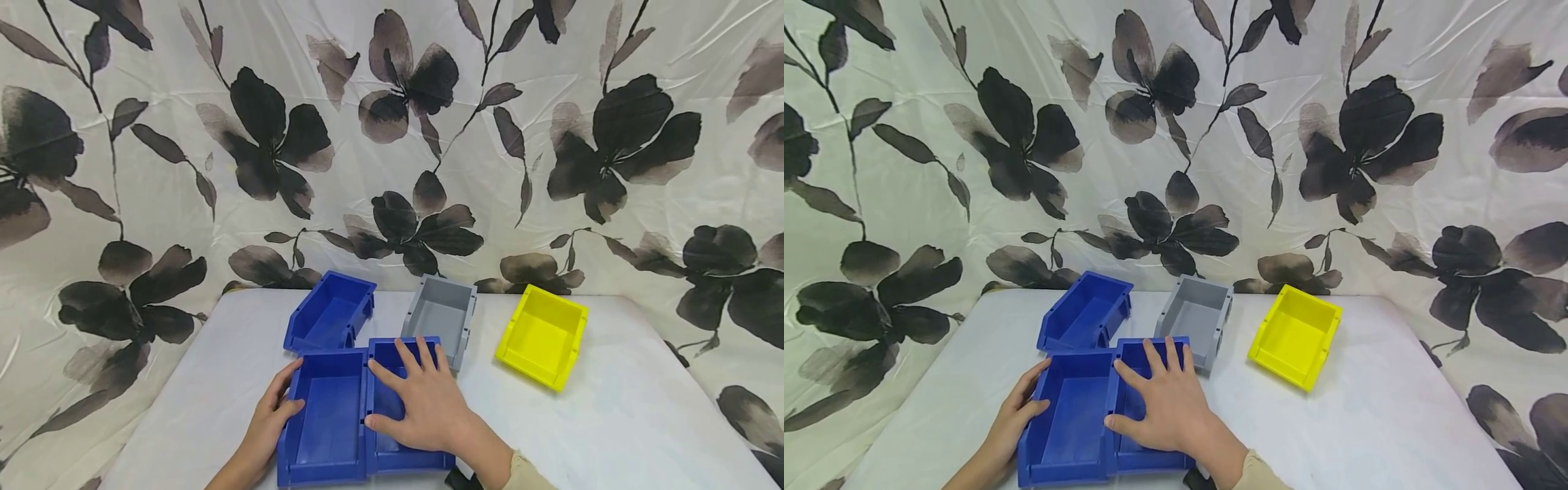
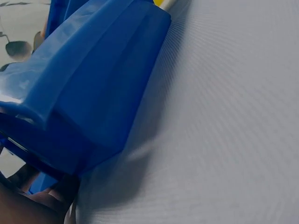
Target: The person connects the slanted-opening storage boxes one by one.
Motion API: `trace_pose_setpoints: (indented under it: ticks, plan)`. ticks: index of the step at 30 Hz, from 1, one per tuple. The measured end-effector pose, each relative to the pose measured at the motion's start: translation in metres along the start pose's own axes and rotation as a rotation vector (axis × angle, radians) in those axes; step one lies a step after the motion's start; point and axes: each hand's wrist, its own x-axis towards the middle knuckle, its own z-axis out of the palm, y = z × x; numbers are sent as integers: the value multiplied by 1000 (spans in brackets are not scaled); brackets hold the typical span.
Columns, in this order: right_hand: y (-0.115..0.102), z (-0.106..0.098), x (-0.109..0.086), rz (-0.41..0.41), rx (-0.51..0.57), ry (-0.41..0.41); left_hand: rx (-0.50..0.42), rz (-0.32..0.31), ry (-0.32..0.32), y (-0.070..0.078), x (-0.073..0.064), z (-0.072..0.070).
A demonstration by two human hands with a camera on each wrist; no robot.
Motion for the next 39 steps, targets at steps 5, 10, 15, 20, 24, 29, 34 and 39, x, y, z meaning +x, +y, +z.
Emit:
trace_pose_setpoints:
  ticks: [5, 10, 15, 20, 24, 29, 34, 39]
  plan:
    - [-1, 3, -1, 19, -6, -2, 6, 3, -3, 0, 1, -1]
    - [-3, 5, -1, 26, -12, -6, 4, 5, -12, 1, 1, -2]
    - [-2, 7, -1, 36, -16, -17, 19, -5, -17, 2, 0, -1]
    - [-2, 9, -1, 41, -21, -28, 27, 2, -26, 2, 0, 0]
    - [-1, 13, -1, 34, -9, -31, 26, 3, -32, 2, 0, 0]
    - [1, 24, -3, 26, -18, -22, 13, 2, -37, -1, 0, 1]
    - [2, 27, -3, 31, -49, -3, -1, -19, -63, 0, 3, 1]
    - [1, 27, -3, 20, -42, 16, -3, -44, -66, 3, 3, -1]
